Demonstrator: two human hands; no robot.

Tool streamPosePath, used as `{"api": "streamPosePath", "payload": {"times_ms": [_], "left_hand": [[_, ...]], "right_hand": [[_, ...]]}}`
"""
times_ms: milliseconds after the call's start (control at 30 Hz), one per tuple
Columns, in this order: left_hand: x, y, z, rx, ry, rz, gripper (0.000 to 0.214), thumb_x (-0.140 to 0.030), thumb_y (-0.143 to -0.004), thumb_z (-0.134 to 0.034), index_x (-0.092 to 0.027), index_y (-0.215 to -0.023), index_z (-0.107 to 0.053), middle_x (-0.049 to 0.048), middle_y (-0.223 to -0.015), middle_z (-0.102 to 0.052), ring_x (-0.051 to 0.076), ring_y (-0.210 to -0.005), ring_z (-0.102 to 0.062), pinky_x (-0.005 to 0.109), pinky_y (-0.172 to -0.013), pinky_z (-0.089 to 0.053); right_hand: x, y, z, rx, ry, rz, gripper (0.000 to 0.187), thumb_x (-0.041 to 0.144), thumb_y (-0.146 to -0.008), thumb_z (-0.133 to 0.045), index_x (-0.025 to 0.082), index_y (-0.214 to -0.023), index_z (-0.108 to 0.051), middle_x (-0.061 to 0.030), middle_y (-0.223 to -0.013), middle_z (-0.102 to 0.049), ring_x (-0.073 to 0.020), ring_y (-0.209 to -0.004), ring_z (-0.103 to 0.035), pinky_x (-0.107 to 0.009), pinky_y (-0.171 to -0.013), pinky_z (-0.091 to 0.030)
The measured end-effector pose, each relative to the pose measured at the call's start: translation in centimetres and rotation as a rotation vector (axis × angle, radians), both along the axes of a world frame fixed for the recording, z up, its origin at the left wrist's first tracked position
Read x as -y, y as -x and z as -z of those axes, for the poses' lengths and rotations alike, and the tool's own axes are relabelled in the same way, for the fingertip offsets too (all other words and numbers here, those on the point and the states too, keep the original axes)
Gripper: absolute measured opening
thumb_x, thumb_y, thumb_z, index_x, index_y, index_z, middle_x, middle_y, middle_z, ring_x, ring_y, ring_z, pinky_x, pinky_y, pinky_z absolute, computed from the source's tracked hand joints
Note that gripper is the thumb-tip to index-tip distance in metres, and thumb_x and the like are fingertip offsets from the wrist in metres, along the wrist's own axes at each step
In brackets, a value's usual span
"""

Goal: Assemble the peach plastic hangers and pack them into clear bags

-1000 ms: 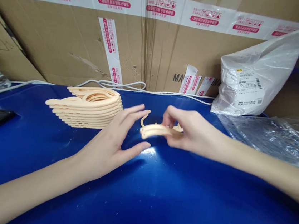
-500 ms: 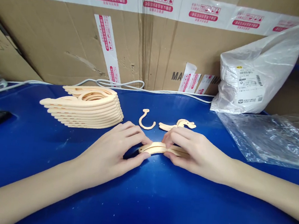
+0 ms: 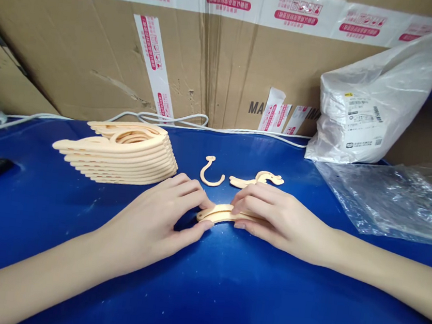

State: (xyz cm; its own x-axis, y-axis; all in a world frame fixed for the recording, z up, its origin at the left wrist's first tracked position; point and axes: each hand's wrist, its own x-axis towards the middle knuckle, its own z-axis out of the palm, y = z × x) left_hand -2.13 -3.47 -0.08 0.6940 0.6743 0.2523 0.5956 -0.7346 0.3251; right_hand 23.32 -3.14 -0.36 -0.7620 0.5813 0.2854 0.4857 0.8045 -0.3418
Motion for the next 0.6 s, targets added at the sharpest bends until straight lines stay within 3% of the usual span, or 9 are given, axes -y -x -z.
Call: {"api": "streamPosePath", "payload": {"times_ms": [200,433,600], "left_hand": [[-1.0,-0.2,0.0,-0.018,-0.145,0.019,0.023,-0.032,-0.102,-0.044,-0.019,-0.109,-0.060,0.0046,-0.104,-0.063,0.020,-0.092,-0.056,0.034,-0.078,-0.046],[-3.5,-1.3,-0.3,-0.370,-0.609,0.088,0.024,-0.013,-0.094,-0.049,-0.010,-0.112,-0.064,0.0124,-0.110,-0.067,0.027,-0.095,-0.061,0.038,-0.076,-0.048],[-4.5,-2.4,-1.3,-0.616,-0.655,0.102,0.023,-0.007,-0.091,-0.047,-0.011,-0.096,-0.069,0.0131,-0.098,-0.071,0.026,-0.088,-0.065,0.035,-0.072,-0.046]], "right_hand": [[-0.4,-0.1,-0.4,-0.097,-0.029,0.073,0.020,0.035,-0.099,-0.050,0.021,-0.112,-0.056,-0.0074,-0.105,-0.066,-0.0200,-0.095,-0.062,-0.034,-0.081,-0.048],[-0.8,-0.4,-0.6,-0.180,-0.123,0.118,0.017,0.030,-0.099,-0.050,0.022,-0.113,-0.052,-0.0057,-0.103,-0.069,-0.0182,-0.090,-0.064,-0.035,-0.083,-0.047],[-0.9,-0.5,-0.5,-0.156,-0.130,0.109,0.013,0.028,-0.098,-0.050,0.021,-0.108,-0.055,-0.0051,-0.099,-0.069,-0.0186,-0.090,-0.064,-0.034,-0.081,-0.047]]}}
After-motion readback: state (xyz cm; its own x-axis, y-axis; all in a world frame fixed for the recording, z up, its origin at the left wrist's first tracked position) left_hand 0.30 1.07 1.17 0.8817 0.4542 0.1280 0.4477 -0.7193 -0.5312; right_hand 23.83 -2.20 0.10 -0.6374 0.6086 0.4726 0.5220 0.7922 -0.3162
